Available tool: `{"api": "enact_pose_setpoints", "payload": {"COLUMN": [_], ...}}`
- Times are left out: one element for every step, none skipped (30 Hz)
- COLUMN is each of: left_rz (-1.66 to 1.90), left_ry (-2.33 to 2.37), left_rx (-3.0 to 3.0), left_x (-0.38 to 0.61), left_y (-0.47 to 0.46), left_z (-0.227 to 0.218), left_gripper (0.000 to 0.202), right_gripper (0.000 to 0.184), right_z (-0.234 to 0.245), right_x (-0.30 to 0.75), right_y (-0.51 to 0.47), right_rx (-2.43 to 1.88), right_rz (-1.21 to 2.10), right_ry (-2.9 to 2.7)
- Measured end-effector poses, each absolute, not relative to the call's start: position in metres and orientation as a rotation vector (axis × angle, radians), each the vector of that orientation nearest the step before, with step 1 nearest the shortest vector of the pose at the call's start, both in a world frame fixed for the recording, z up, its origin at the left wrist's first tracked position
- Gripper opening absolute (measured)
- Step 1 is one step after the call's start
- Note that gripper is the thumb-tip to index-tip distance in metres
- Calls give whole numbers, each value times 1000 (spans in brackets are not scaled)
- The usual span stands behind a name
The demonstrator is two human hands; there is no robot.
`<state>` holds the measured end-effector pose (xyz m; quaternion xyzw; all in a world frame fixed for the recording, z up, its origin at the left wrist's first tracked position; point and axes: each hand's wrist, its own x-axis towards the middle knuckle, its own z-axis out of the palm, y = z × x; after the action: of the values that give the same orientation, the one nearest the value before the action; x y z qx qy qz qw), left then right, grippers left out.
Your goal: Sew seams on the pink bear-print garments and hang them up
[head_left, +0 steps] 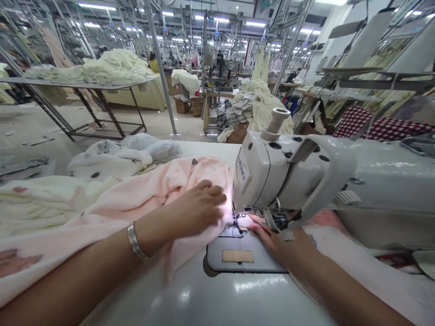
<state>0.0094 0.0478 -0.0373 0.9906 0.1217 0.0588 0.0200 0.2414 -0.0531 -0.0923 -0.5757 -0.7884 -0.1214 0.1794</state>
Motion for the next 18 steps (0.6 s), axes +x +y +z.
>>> {"api": "enact_pose_setpoints", "payload": {"left_rz": [188,198,204,203,205,208,208,211,215,216,215,212,210,207,204,192,162,123], "left_ry": [392,433,493,579,681,778,854,907,939,958,971,984,993,990,988,990,988,981], "left_rx": [3077,3053,3012,2963,2917,2883,2864,2858,2861,2868,2874,2878,2882,2884,2883,2877,2860,2826], "left_x": [8,8,8,9,11,14,16,19,21,23,25,25,26,26,26,26,26,26], "left_y": [42,33,23,11,-1,-12,-22,-31,-37,-42,-45,-46,-46,-44,-42,-38,-33,-26], "left_z": [-41,-46,-52,-58,-63,-66,-69,-70,-71,-71,-71,-71,-71,-71,-70,-68,-64,-59], "left_gripper": [13,19,24,26,26,24,22,19,17,17,18,19,20,22,25,30,34,37], "right_gripper": [27,27,27,26,25,24,24,24,24,23,23,22,21,21,22,23,25,26], "right_z": [-90,-86,-82,-78,-75,-73,-71,-71,-71,-71,-72,-73,-73,-74,-75,-77,-79,-82], "right_x": [242,241,240,238,236,233,229,226,223,220,217,215,214,213,213,214,215,216], "right_y": [-54,-56,-59,-61,-64,-66,-68,-70,-71,-73,-73,-74,-75,-75,-76,-76,-76,-75], "right_rx": [-1582,-1527,-1470,-1409,-1345,-1279,-1208,-1138,-1073,-1025,-997,-994,-1002,-1016,-1028,-1038,-1048,-1053], "right_rz": [-342,-340,-344,-343,-335,-320,-292,-248,-193,-141,-101,-72,-57,-54,-57,-63,-65,-73], "right_ry": [-2243,-2261,-2273,-2284,-2294,-2307,-2332,-2367,-2408,-2443,-2464,-2472,-2467,-2458,-2449,-2437,-2432,-2427]}}
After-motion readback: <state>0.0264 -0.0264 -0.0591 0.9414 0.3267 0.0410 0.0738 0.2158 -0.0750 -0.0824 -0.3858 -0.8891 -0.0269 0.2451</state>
